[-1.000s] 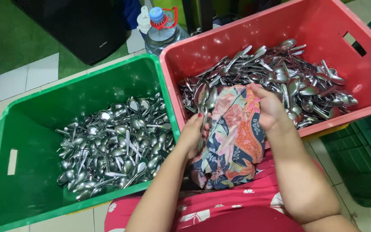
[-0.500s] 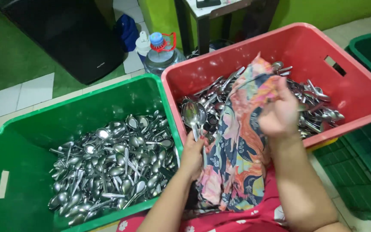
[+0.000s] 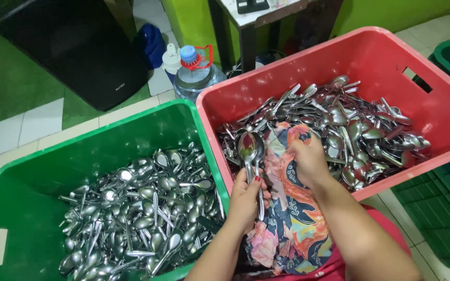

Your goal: Wiping spoons with a cloth and moving them from one bin to another.

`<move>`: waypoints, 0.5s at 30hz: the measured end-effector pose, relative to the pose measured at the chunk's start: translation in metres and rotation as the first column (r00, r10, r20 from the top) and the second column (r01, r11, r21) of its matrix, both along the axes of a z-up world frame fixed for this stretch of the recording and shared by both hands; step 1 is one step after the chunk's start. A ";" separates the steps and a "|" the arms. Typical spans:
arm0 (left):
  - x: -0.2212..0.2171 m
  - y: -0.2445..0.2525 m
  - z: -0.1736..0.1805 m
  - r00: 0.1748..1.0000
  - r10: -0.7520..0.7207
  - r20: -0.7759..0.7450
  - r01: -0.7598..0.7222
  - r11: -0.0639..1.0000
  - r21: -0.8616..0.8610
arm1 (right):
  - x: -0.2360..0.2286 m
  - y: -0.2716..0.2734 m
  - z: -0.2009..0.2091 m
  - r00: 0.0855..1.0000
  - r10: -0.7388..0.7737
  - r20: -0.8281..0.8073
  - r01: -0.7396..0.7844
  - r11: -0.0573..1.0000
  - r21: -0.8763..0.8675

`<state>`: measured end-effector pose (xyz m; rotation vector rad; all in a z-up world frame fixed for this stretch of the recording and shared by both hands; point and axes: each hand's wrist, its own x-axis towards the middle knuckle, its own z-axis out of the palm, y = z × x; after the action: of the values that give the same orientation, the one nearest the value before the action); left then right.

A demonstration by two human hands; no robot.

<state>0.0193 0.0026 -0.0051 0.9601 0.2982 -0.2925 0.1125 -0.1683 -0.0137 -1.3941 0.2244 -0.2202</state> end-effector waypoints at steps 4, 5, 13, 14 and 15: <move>0.001 -0.006 -0.018 0.994 0.050 0.100 -0.063 0.989 0.136 | -0.020 0.018 0.037 0.963 0.076 -0.258 0.047 0.898 0.438; 0.002 -0.006 -0.021 0.992 0.035 0.122 -0.056 0.983 0.173 | -0.029 0.028 0.059 0.952 0.068 -0.298 0.057 0.919 0.391; -0.001 -0.007 -0.003 0.987 0.113 0.111 -0.130 0.979 0.156 | -0.012 0.020 0.009 0.995 -0.039 -0.088 0.033 0.997 -0.067; -0.001 -0.007 0.002 0.985 0.133 0.109 -0.146 0.981 0.127 | -0.012 0.020 0.019 0.994 -0.076 -0.082 0.071 0.995 -0.067; 0.000 -0.006 0.004 0.985 0.135 0.107 -0.148 0.980 0.130 | -0.009 0.016 0.018 0.994 -0.074 -0.085 0.069 0.995 -0.066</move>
<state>0.0191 -0.0031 -0.0012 1.0795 0.2984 -0.0953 0.1038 -0.1520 0.0040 -1.4609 0.3426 -0.2279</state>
